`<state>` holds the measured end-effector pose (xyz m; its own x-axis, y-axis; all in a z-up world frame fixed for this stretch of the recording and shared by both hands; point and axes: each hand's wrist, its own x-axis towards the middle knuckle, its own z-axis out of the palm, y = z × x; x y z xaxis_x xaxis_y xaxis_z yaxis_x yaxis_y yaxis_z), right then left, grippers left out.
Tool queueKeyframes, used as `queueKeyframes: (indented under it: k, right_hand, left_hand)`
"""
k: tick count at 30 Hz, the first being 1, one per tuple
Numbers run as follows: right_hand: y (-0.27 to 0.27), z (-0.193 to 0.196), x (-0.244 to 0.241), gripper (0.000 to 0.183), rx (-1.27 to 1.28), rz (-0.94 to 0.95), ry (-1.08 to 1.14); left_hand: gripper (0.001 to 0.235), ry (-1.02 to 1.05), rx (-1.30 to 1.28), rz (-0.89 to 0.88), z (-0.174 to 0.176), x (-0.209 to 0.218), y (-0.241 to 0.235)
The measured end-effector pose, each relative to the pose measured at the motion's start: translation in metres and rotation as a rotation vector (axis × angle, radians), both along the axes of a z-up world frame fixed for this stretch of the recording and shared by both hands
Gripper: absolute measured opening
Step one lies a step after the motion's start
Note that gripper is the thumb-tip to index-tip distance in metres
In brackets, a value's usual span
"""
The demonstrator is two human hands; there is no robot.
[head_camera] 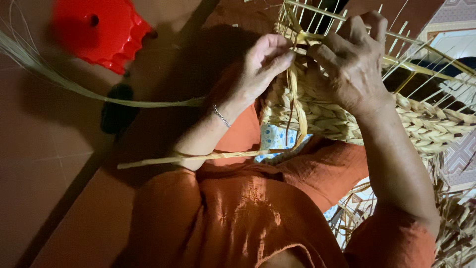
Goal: The person weaves a basket by hand, interlacing dried palm leaves through a vertical bamboo frame. They repeatedly pull, tuck, and tighten the strands to build up the basket walls.
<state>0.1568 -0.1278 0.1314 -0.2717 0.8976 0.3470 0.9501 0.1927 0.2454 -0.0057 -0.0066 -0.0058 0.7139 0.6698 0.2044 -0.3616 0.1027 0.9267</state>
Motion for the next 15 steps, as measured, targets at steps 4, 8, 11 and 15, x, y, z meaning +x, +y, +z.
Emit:
queueKeyframes:
  k: [4,8,11,15]
  right_hand:
    - [-0.005,-0.004,-0.008,0.015,0.01,-0.023,-0.171]
    - [-0.005,-0.01,-0.007,0.016,-0.14,-0.099,-0.168]
    - [-0.005,-0.013,-0.005,0.017,-0.313,-0.197,-0.111]
    - [-0.001,-0.008,-0.005,0.02,-0.439,-0.3,-0.121]
  left_hand:
    - [0.032,-0.123,-0.044,-0.015,-0.002,0.001,-0.003]
    - [0.035,-0.07,-0.111,0.009,0.001,0.01,-0.002]
    - [0.034,-0.098,-0.095,0.035,-0.002,0.01,-0.004]
    - [0.033,-0.189,-0.044,0.053,-0.003,0.014,-0.005]
